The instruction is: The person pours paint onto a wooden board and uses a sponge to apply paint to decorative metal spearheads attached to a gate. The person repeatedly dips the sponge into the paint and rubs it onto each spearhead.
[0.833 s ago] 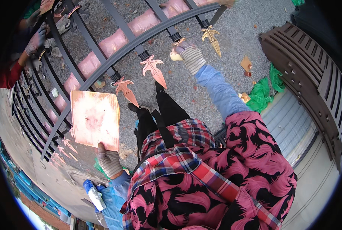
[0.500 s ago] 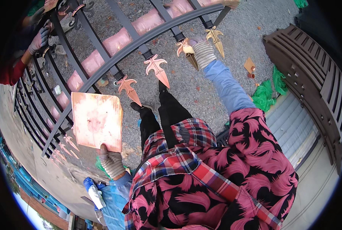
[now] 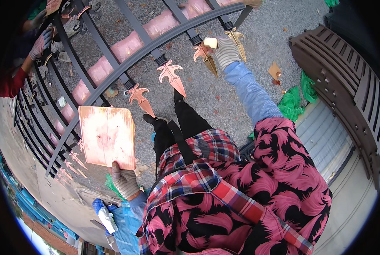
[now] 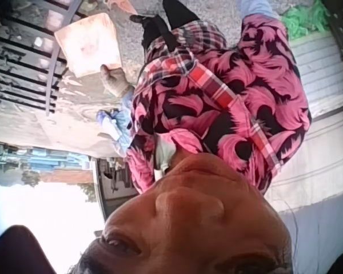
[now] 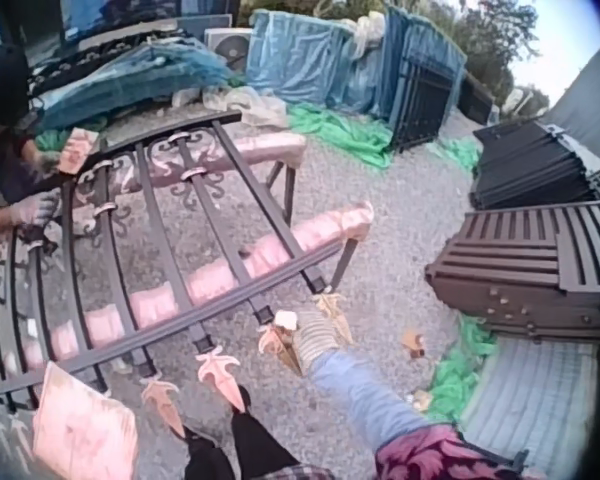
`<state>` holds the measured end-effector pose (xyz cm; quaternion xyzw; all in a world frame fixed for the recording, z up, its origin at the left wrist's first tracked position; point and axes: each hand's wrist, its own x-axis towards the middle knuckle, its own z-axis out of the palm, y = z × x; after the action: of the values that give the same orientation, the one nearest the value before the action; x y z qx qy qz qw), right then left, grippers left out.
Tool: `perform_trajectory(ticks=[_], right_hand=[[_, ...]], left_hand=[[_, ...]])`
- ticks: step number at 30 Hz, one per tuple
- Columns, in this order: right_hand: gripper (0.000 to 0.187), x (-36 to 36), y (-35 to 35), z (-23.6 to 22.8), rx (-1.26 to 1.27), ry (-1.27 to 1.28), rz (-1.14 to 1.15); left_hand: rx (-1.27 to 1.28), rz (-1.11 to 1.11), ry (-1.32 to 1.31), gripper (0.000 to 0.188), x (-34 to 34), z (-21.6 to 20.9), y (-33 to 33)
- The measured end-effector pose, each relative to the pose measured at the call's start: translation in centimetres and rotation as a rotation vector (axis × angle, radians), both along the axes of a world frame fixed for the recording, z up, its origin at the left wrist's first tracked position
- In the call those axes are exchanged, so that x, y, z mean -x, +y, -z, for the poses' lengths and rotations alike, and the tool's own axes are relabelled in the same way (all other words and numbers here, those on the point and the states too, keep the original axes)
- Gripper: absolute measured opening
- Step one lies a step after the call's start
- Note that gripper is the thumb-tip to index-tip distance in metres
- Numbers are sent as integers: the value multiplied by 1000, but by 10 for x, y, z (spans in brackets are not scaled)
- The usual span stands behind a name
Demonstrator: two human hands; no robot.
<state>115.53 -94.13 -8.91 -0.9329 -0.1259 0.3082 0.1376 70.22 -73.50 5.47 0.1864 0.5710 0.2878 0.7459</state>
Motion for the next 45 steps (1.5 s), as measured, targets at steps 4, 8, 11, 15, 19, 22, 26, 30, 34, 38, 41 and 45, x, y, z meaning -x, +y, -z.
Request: perform_trajectory(ticks=[4,8,11,15,19,22,26,30,34,38,41,45], right_hand=[[39,55,15,-40,25,-144,103],[43,80,-53,15,124,24,65],[42,77,-21,-36,-26,-64,19],[32,68,6,-25,-9,-283,36],[33,90,-9,-16,112,-185,-37],[33,94,-31,-24,66,-121,-4],[32,72,0,-24,-89,-311,120],[34,88,-22,1,157,-164,-3],[35,83,-27,-22,23,-70,162],[42,73,4,-20,-130,-244,321],[43,90,4,-1,-112,-365,159],[46,80,14,-33,-533,6,678]], left_hand=[[-9,0,35,36,-15,-15,-5],[-3,-9,-48,40,-25,-19,-11],[22,-14,-119,38,-32,-16,-8],[93,18,-136,37,-38,-13,-4],[-21,25,-27,39,-29,-4,-4],[-51,90,10,38,-25,-5,-4],[-5,153,-63,44,-44,-6,-7],[-7,197,-88,48,-52,-1,-3],[-42,147,-7,48,-37,-1,-7],[-17,189,-70,48,-46,-4,-8],[23,182,-83,47,-53,-3,-6],[-14,199,-42,45,-52,-13,-11]])
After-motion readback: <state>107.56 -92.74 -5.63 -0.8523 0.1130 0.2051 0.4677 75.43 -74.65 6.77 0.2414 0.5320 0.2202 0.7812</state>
